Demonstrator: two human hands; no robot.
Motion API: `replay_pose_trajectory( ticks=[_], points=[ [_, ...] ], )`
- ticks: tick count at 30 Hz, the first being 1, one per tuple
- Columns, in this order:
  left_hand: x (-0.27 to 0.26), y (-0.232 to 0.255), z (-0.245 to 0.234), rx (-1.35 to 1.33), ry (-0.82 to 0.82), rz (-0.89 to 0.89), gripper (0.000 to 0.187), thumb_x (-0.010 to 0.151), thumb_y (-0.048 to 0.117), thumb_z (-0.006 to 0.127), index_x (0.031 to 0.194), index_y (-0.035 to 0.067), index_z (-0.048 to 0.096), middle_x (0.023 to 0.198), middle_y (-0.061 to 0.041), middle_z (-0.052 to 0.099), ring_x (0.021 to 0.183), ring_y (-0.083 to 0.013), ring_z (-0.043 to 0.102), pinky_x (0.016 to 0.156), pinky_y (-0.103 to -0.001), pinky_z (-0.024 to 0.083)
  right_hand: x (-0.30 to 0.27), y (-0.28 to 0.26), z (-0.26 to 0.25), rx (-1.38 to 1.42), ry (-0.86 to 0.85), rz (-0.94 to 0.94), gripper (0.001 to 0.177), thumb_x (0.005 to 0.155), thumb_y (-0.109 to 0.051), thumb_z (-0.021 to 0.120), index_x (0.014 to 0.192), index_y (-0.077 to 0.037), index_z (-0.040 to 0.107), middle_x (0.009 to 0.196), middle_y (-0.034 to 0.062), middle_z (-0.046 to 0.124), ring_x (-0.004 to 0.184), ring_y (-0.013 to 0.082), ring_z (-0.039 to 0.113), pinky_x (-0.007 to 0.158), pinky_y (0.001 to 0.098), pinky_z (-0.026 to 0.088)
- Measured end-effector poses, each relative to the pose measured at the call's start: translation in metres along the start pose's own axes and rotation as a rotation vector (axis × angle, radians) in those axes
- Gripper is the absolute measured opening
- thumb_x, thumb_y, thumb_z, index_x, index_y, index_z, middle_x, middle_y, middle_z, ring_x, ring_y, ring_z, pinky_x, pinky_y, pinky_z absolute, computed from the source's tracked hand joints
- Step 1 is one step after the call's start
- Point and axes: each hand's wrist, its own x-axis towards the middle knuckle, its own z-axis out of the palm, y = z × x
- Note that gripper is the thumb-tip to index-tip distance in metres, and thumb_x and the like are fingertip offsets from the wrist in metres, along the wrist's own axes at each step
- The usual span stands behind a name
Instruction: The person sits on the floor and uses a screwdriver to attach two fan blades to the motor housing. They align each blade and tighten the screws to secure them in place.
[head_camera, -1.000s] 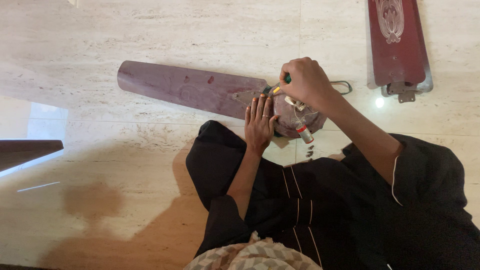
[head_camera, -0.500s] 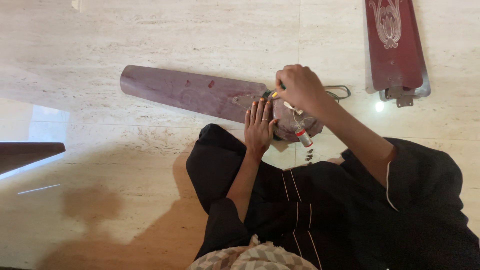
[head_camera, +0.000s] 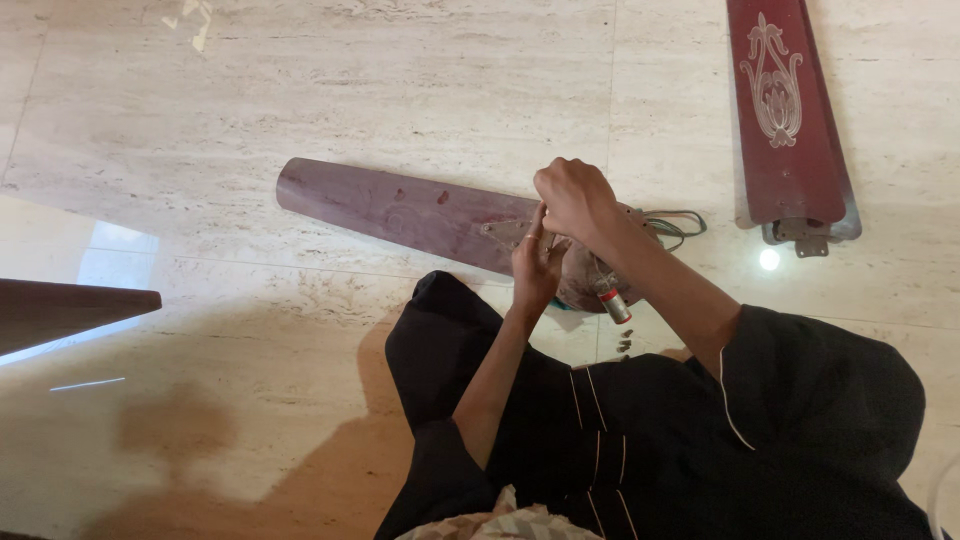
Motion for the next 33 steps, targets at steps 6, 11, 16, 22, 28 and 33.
replay_pose_trajectory(
  ticks=[6, 11, 16, 22, 28, 33],
  points=[
    [0.032, 0.003, -0.005, 0.197, 0.021, 0.066, 0.036, 0.086, -0.001, 0.067, 0.122, 0.001, 0.071, 0.085, -0.023, 0.071, 0.074, -0.0352, 0.074, 0.063, -0.041, 0.057, -0.024, -0.013, -0.004, 0.078, 0.050, 0.174, 0.018, 0.072, -0.012, 0.081, 0.080, 0.000, 0.070, 0.076, 0.0196, 0.071, 0.071, 0.0337, 0.073, 0.061, 0.0432, 0.060],
    [0.038, -0.037, -0.005, 0.205, -0.068, 0.124, 0.022, 0.090, 0.000, 0.060, 0.109, 0.003, 0.071, 0.084, -0.019, 0.072, 0.072, -0.0355, 0.072, 0.063, -0.041, 0.056, -0.029, -0.002, -0.012, 0.215, -0.002, -0.015, 0.031, 0.072, -0.007, 0.078, 0.099, -0.003, 0.063, 0.101, 0.0158, 0.064, 0.080, 0.0331, 0.071, 0.066, 0.0421, 0.059],
    [0.038, -0.056, -0.018, -0.080, -0.287, -0.025, 0.008, 0.097, 0.007, 0.067, 0.098, -0.001, 0.068, 0.081, -0.018, 0.073, 0.076, -0.0259, 0.070, 0.065, -0.042, 0.056, -0.025, 0.001, -0.010, 0.250, -0.061, -0.146, 0.006, 0.074, -0.005, 0.075, 0.079, -0.006, 0.071, 0.095, 0.0106, 0.067, 0.084, 0.0309, 0.070, 0.070, 0.0427, 0.058],
    [0.044, -0.022, -0.018, -0.271, -0.349, 0.163, 0.048, 0.086, 0.007, 0.075, 0.128, -0.003, 0.056, 0.113, -0.020, 0.071, 0.109, -0.0236, 0.068, 0.088, -0.040, 0.055, -0.020, 0.015, 0.010, 0.393, 0.184, 0.010, 0.002, 0.074, -0.004, 0.070, 0.075, -0.003, 0.070, 0.085, 0.0169, 0.070, 0.081, 0.0352, 0.070, 0.070, 0.0447, 0.058],
    [0.045, 0.011, 0.012, -0.042, -0.045, -0.059, 0.032, 0.091, 0.007, 0.071, 0.122, 0.003, 0.067, 0.101, -0.015, 0.078, 0.096, -0.0271, 0.080, 0.079, -0.037, 0.062, -0.023, 0.023, 0.006, 0.410, 0.215, 0.212, 0.004, 0.081, -0.009, 0.070, 0.080, -0.005, 0.068, 0.082, 0.0183, 0.074, 0.079, 0.0345, 0.073, 0.074, 0.0433, 0.060],
    [0.053, -0.002, 0.007, 0.145, -0.215, -0.023, 0.027, 0.092, 0.007, 0.072, 0.119, 0.005, 0.068, 0.100, -0.017, 0.077, 0.091, -0.0316, 0.076, 0.076, -0.039, 0.060, -0.035, 0.026, -0.007, 0.306, 0.072, 0.152, 0.018, 0.085, -0.018, 0.078, 0.085, -0.003, 0.067, 0.091, 0.0176, 0.071, 0.084, 0.0330, 0.071, 0.074, 0.0449, 0.058]
  ],
)
